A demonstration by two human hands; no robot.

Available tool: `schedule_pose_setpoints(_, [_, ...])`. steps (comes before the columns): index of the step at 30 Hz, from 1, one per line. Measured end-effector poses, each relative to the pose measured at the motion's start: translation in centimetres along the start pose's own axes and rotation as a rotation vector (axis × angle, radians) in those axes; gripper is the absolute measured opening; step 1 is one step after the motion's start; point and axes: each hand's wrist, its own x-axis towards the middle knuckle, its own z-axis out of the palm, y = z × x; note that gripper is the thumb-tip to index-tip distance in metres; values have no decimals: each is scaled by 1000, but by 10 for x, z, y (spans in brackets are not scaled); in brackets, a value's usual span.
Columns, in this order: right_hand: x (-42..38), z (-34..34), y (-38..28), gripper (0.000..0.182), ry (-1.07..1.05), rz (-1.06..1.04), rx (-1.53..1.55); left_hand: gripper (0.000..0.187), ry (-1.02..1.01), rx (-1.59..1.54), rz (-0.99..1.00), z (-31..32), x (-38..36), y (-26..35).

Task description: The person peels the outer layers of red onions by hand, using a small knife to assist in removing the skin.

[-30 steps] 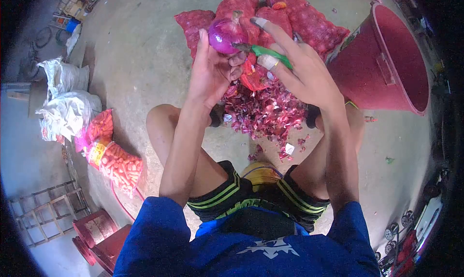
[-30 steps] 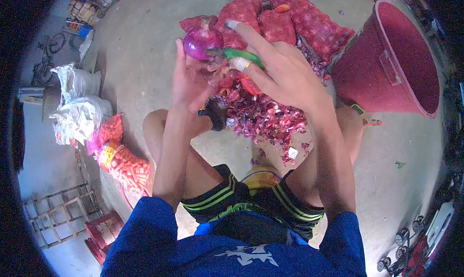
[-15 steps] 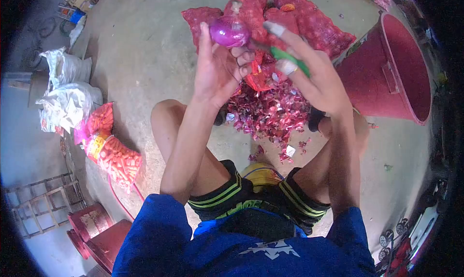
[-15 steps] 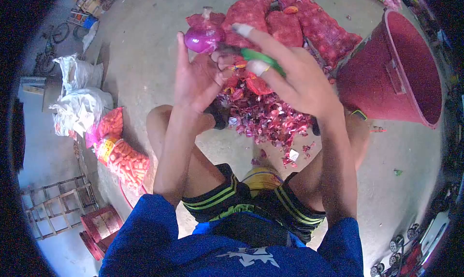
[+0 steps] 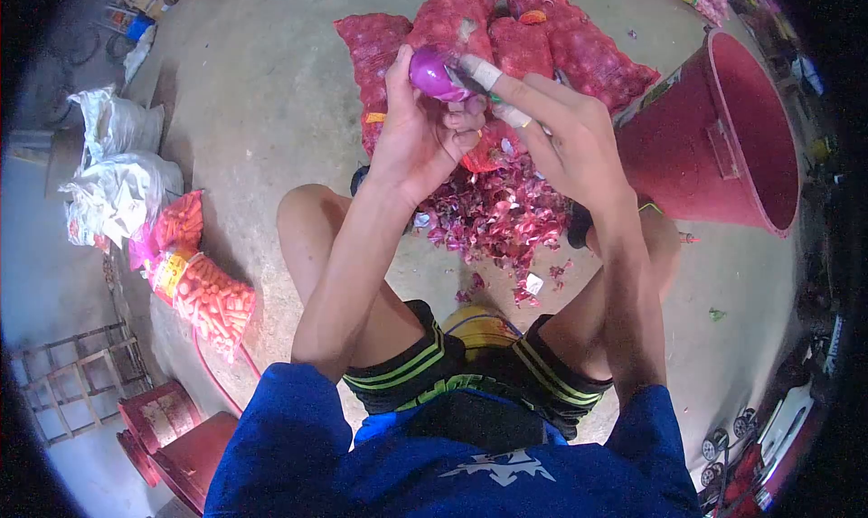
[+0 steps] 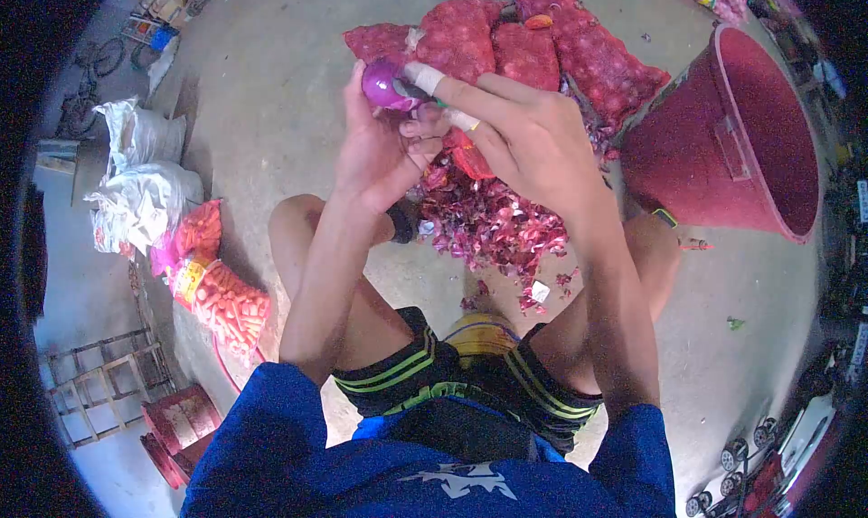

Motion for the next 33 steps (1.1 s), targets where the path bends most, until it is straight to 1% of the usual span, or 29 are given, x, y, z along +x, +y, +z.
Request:
schedule_pose_setpoints(1, [0, 1, -1, 56, 1, -1, -1, 66, -49, -69, -20, -2, 2, 0])
schedule_pose_setpoints(3, [0, 6, -3, 57, 48, 60, -71, 66, -69, -80, -19, -2, 4, 0])
schedule_pose_setpoints(4, [-1, 9, -2, 57, 49, 56, -72, 67, -87, -94, -19, -1, 5, 0])
schedule_pose_setpoints(5, [-3, 11, 0, 57, 93, 52, -52, 67, -88, -95, -16, 0, 5, -1])
schedule_pose_setpoints(6, [-2, 12, 0, 56, 137, 46, -32, 69, -40, -57, -1, 5, 3, -1])
schedule_pose_setpoints(7, [-1, 12, -2, 56, 136, 42, -32, 72, 8, -20, 14, 9, 3, -2])
schedule_pose_setpoints(9, [-2, 8, -9, 52, 106, 155, -59, 74, 14, -9, 30, 7, 5, -3])
schedule_pose_setpoints(10, [-2, 9, -7, 52, 104, 153, -61, 75, 20, 4, 41, 7, 7, -3])
schedule_pose_setpoints(11, [-1, 10, -4, 50, 168, 142, -45, 75, 18, 1, 43, 6, 6, -3])
schedule_pose_setpoints(12, [0, 11, 0, 47, 232, 132, -29, 74, 38, 93, 59, 8, 3, -4])
schedule_pose_setpoints(13, [2, 10, 7, 47, 230, 130, -31, 74, 59, 184, 74, 10, 0, -5])
schedule_pose_setpoints(15, [5, 4, 24, 44, 360, 80, 152, 73, 40, 210, 58, 10, -3, -8])
schedule_pose_setpoints(16, [4, 1, 29, 44, 361, 80, 147, 73, 22, 241, 43, 10, -4, -8])
schedule_pose_setpoints(18, [1, -5, 36, 42, 439, 163, 248, 72, 41, 245, 35, 7, -4, -8])
schedule_pose_setpoints(19, [-2, -7, 38, 42, 440, 165, 248, 73, 12, 282, 34, 2, -3, -7])
schedule_pose_setpoints(22, [-8, -11, 38, 56, 263, 230, 635, 75, -38, 358, 54, -3, -2, -3])
schedule_pose_setpoints(23, [-12, -14, 34, 56, 267, 234, 636, 76, -58, 390, 73, -3, -2, -3])
schedule_pose_setpoints(24, [-9, -21, 19, 59, 146, 312, 773, 76, -58, 393, 69, 0, -3, -4])
schedule_pose_setpoints(25, [-7, -24, 9, 62, 23, 387, 908, 76, -11, 418, 89, 6, -5, -4])
schedule_pose_setpoints(26, [-6, -22, 7, 62, 28, 388, 907, 76, 35, 443, 110, 9, -5, -4])
schedule_pose_setpoints(27, [-5, -20, 4, 60, -16, 380, 904, 76, 31, 446, 107, 6, -4, -4])
schedule_pose_setpoints(29, [-7, -19, 12, 55, -94, 378, 894, 73, -114, 417, 59, -4, -2, -2])
schedule_pose_setpoints(30, [-6, -17, 18, 55, -91, 377, 894, 73, -116, 419, 58, 0, -2, -3])
schedule_pose_setpoints(32, [-6, -13, 25, 51, 108, 337, 727, 73, -25, 494, 97, 7, -4, -6])
schedule_pose_setpoints(33, [-8, -15, 26, 50, 240, 385, 803, 73, -25, 494, 97, 5, -3, -6])
